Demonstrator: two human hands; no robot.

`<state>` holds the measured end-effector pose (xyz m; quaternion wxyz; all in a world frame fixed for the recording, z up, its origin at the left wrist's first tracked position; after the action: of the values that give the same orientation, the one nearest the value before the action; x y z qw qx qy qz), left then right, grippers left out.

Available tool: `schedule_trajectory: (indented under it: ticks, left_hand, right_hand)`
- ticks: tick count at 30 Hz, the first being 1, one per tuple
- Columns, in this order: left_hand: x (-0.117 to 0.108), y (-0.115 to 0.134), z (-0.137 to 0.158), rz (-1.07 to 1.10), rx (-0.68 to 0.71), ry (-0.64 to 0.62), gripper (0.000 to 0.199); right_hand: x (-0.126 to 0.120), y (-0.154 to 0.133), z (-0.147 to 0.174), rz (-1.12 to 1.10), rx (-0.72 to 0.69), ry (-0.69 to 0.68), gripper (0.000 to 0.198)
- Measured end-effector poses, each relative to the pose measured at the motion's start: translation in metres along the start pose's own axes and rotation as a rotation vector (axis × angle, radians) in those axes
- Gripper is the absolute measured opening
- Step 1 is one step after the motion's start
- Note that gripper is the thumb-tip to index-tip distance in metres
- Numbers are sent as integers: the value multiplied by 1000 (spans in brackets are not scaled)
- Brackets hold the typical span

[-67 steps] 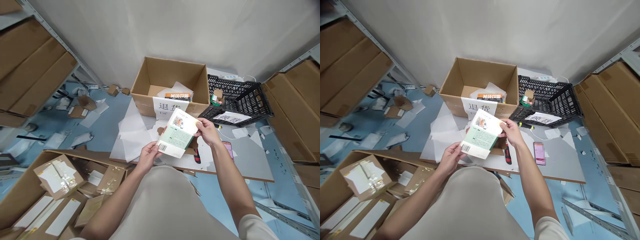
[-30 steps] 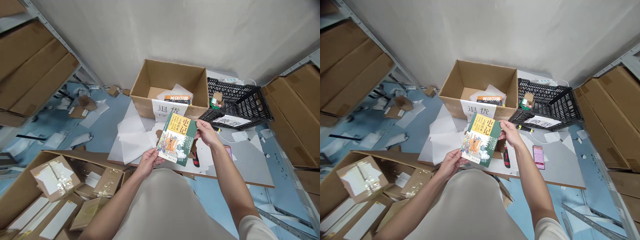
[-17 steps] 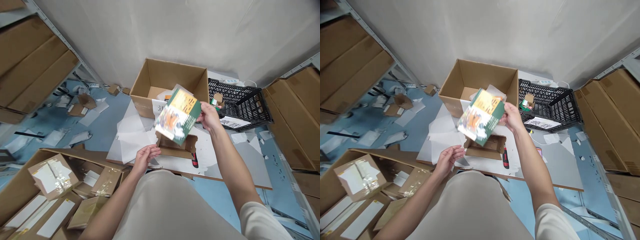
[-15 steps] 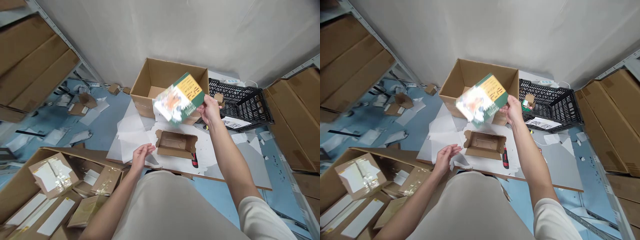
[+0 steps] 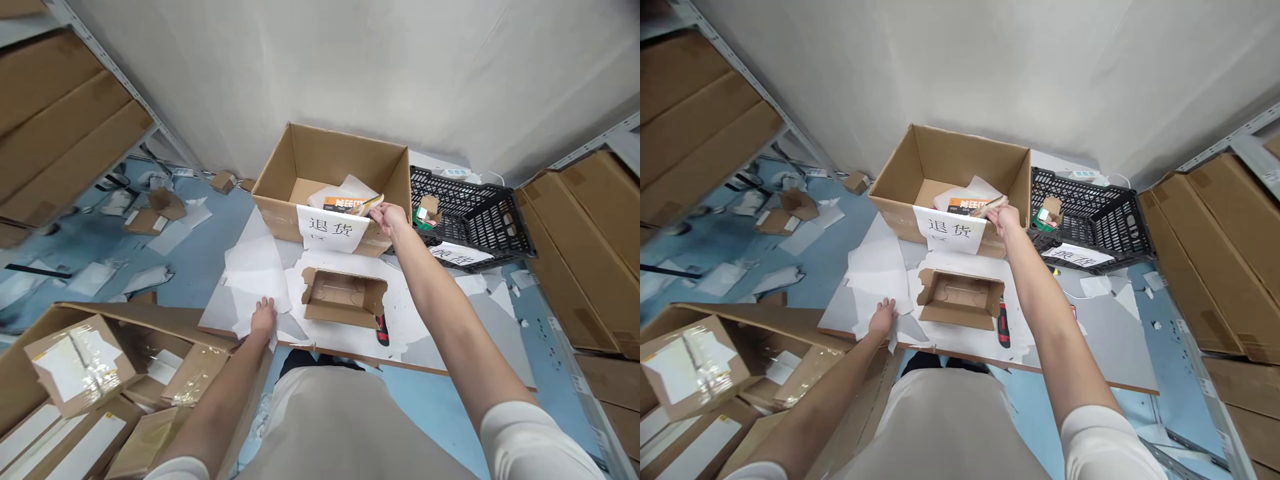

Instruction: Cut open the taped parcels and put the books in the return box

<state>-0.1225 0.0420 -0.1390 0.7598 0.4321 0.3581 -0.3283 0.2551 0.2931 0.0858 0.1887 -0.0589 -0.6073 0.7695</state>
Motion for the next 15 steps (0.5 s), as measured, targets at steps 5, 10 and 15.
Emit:
schedule_trajectory:
  ticks: [5,10,15]
  left_hand:
    - [-11,-2,0,142,-90,73,26]
    - [-33,0,6,411,-182,214,18]
    - [-34,22,24,804,-241,240,37]
  right_hand:
    - [-55,-10,31,-45,16,146,28]
    - [-117,-20,93,39,-152,53,31]
    - [-185,76,157,213,25,23,37]
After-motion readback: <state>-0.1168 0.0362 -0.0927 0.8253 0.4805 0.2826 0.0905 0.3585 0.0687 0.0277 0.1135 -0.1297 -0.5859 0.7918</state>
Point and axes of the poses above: each hand's wrist, its own z-axis away from the middle knuckle, its own x-axis out of the palm, y = z × x, the point moved 10 cm from there along -z, towards the middle knuckle, and after that the axes turned 6 degrees about y, right-handed, at the moved point
